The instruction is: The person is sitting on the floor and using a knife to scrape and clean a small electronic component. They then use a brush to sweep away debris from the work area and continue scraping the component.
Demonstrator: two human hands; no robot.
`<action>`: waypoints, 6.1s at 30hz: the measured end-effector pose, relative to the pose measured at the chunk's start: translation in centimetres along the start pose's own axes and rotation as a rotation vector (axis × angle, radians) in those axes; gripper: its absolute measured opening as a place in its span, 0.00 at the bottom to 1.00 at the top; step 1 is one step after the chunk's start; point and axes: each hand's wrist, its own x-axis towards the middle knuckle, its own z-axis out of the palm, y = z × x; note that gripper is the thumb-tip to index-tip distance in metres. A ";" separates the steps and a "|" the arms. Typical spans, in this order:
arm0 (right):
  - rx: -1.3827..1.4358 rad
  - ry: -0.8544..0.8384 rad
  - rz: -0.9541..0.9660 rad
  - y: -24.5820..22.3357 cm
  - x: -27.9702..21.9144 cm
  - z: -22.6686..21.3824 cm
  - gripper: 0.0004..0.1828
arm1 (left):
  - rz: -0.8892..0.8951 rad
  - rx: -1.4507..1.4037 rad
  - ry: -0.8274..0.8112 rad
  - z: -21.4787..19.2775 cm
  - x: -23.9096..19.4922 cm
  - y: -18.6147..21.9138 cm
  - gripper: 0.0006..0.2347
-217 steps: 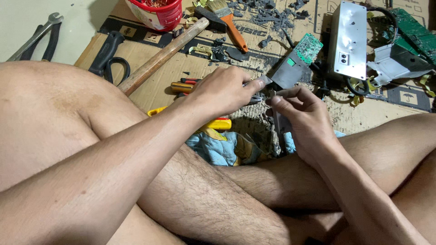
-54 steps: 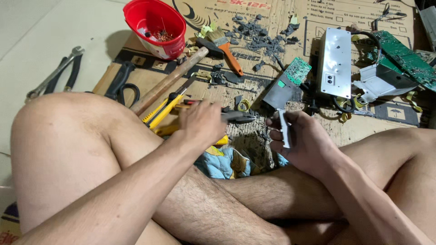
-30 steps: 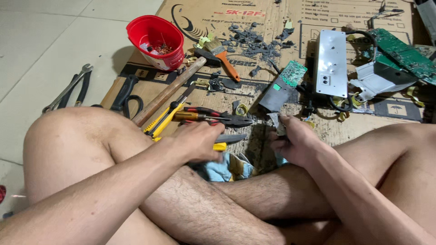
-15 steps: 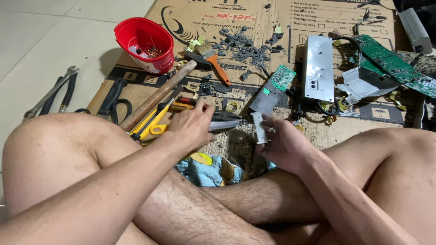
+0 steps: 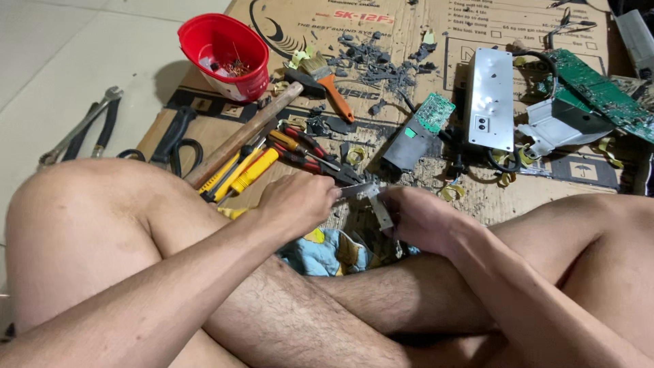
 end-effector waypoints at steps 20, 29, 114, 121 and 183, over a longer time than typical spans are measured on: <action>0.498 -0.240 0.009 -0.4 0.3 -1.7 0.08 | 0.171 -0.100 0.216 -1.1 -0.2 0.3 0.12; 0.464 -0.191 -0.037 -1.6 -2.4 0.8 0.20 | 0.190 -0.019 0.225 -1.7 -0.5 2.0 0.15; -0.621 0.110 -0.136 3.0 6.3 -1.6 0.23 | 0.365 0.399 0.258 4.4 3.9 1.0 0.11; -0.615 0.095 -0.132 3.0 6.5 -1.7 0.22 | 0.354 0.394 0.320 3.8 3.2 1.2 0.13; -0.460 -0.037 -0.096 3.4 7.1 -2.3 0.18 | 0.080 0.116 0.042 2.7 2.1 4.6 0.15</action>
